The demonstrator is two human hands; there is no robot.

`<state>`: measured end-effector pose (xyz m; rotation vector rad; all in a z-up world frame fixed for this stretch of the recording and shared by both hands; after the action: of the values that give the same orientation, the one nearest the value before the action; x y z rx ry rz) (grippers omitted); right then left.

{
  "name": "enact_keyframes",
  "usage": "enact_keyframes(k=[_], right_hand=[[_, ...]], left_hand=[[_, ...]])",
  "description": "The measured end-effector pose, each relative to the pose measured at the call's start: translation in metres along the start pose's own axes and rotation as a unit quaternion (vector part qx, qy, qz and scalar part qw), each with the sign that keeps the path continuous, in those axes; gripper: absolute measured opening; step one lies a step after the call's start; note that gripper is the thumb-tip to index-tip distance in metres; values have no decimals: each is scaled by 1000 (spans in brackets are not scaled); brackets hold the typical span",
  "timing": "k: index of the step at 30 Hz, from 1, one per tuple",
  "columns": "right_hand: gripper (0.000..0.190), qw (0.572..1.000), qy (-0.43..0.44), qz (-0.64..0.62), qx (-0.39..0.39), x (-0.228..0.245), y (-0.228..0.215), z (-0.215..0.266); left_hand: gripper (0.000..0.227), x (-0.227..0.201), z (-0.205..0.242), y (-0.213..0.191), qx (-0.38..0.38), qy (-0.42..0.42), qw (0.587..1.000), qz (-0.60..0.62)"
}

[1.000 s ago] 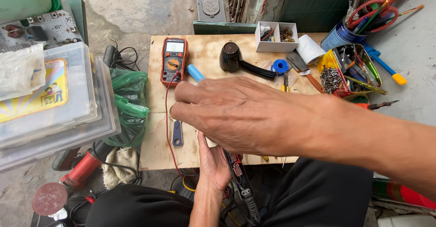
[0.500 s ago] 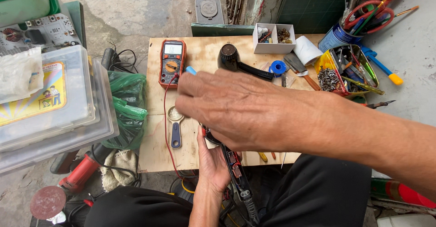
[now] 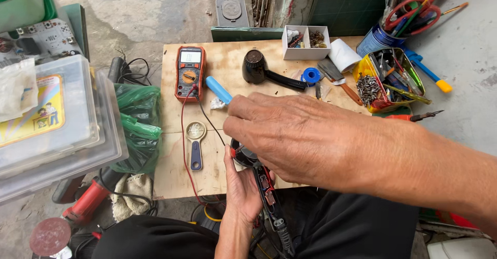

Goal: The person uses a screwdriver to remove screws from the casing of a black hair dryer. They separate the two halves of the casing to reveal the internal fan and motor, then use a knife to pry at the internal components.

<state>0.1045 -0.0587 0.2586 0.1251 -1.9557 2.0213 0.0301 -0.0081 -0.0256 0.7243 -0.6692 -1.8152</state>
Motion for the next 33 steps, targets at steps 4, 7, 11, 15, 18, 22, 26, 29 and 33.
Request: enact_keyframes(k=[4,7,11,15,18,22,26,29,33], right_hand=[[27,983,147,106,16,-12,15,-9],[7,985,122,99,73,-11,7,-19],[31,994,-6,110,0,-3,-1,-15],[25,996,-77,11,-39,-6,-8,-15],[20,994,14,81,-75,-12,1,-14],[23,992,45,114,2,-15,5,-18],[55,996,-79,16,-33,-7,-6,-13],[24,996,-67,-39,-36,-7,-7,-14],[12,978,157,78,112,-16,-9,-14]], left_hand=[[75,2,-3,0,-6,1,1000,9],[76,4,-6,-2,8,-1,999,36],[66,4,-1,6,-3,-8,999,49],[76,4,-4,2,11,-18,999,29],[80,3,-6,-4,11,-18,1000,22],[83,4,-7,-4,16,-22,999,27],[77,4,-7,-2,23,-4,999,35],[76,4,-4,1,13,-3,1000,13],[80,0,4,7,-12,14,1000,-1]])
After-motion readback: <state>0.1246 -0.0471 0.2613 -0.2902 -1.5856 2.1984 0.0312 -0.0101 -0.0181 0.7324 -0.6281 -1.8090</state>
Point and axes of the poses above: each hand's wrist, its own z-axis away from the middle knuckle, its own y-axis out of the palm, x = y × z, the point moved 4 cm from there along -z, towards the middle knuckle, and after that the axes turned 7 degrees about -z, right-handed, at the moved point
